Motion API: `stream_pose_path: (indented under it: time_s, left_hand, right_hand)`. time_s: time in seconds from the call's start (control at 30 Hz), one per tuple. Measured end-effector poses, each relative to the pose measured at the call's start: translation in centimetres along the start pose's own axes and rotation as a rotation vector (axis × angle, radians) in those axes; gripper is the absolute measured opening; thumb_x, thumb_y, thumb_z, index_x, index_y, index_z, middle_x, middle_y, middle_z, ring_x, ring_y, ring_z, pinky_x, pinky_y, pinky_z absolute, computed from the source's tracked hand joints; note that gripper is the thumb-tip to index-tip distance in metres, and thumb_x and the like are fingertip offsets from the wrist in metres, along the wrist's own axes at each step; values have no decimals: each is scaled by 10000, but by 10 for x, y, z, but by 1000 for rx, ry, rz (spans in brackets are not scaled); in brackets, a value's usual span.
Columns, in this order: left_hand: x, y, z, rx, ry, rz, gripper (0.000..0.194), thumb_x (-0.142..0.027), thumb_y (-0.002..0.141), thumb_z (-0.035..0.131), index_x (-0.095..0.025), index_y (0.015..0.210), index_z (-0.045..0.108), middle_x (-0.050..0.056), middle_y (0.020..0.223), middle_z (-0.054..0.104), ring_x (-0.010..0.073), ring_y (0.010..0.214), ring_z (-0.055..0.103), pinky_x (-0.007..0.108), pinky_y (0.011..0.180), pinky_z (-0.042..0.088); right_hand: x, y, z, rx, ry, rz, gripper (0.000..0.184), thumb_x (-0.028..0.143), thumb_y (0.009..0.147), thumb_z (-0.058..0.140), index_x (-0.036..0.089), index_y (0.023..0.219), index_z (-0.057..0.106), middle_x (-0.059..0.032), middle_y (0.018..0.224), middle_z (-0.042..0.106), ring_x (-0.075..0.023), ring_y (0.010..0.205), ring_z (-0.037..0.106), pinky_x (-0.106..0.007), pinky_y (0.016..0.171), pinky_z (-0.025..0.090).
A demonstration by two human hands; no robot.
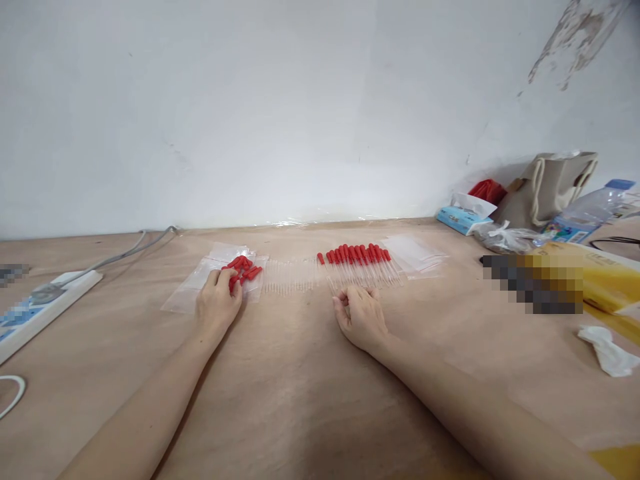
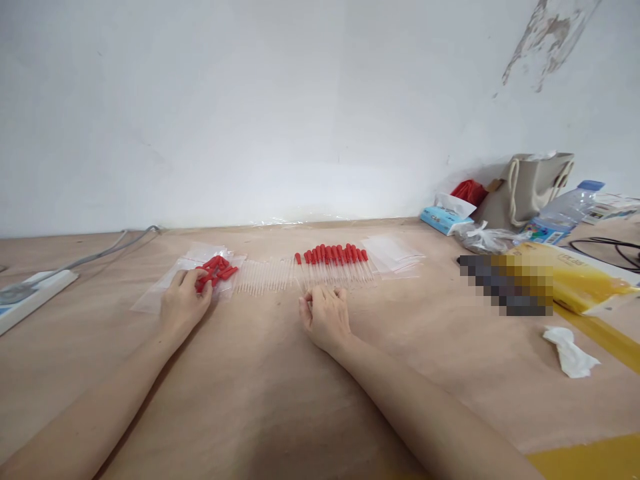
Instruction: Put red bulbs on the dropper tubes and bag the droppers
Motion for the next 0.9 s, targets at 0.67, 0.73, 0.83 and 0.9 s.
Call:
stream_pose_path:
  time_s: [0.67, 0.73, 0.83, 0.9]
  left_hand:
    - [-80, -49, 9, 639, -1092, -26, 328, -396, 841, 424, -158, 998, 585, 35, 763, 639, 143, 704, 612, 277, 681, 498]
    - [-80, -50, 9, 641, -1098, -28, 331, -399, 837, 429, -158, 1003, 583, 34, 755, 640, 143, 702, 612, 279, 684, 499]
    - [-81, -50, 8, 642, -1096, -30, 332, -397, 838, 425, -152, 998, 582, 38, 748, 639, 144, 694, 609, 283, 682, 498]
    - [-81, -50, 7, 648, -1093, -25, 326, -389, 837, 430, -153, 1007, 578, 39, 744, 639, 143, 694, 606, 283, 682, 493]
  right_hand:
    - [0, 2, -8, 142, 171, -178, 188, 207, 829, 405, 198, 907, 576, -5, 762, 633, -105, 648, 545, -312, 835, 255]
    - [0, 2, -9, 156, 186, -179, 193, 212, 835, 395, 197, 905, 575, -9, 778, 634, -106, 654, 544, -318, 845, 245]
    - [0, 2, -9, 167, 201, -186, 191, 220, 839, 393, 195, 902, 571, -10, 778, 628, -105, 655, 541, -327, 859, 233]
    - [1, 2, -10, 173, 205, -192, 181, 223, 838, 397, 195, 886, 569, -3, 764, 621, -99, 642, 535, -332, 868, 227]
Point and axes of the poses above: each hand's wrist, its own y-axis towards the middle knuckle, its own z-axis out of the palm, x = y × z, the point moved 2 cm from there along y, towards the middle knuckle
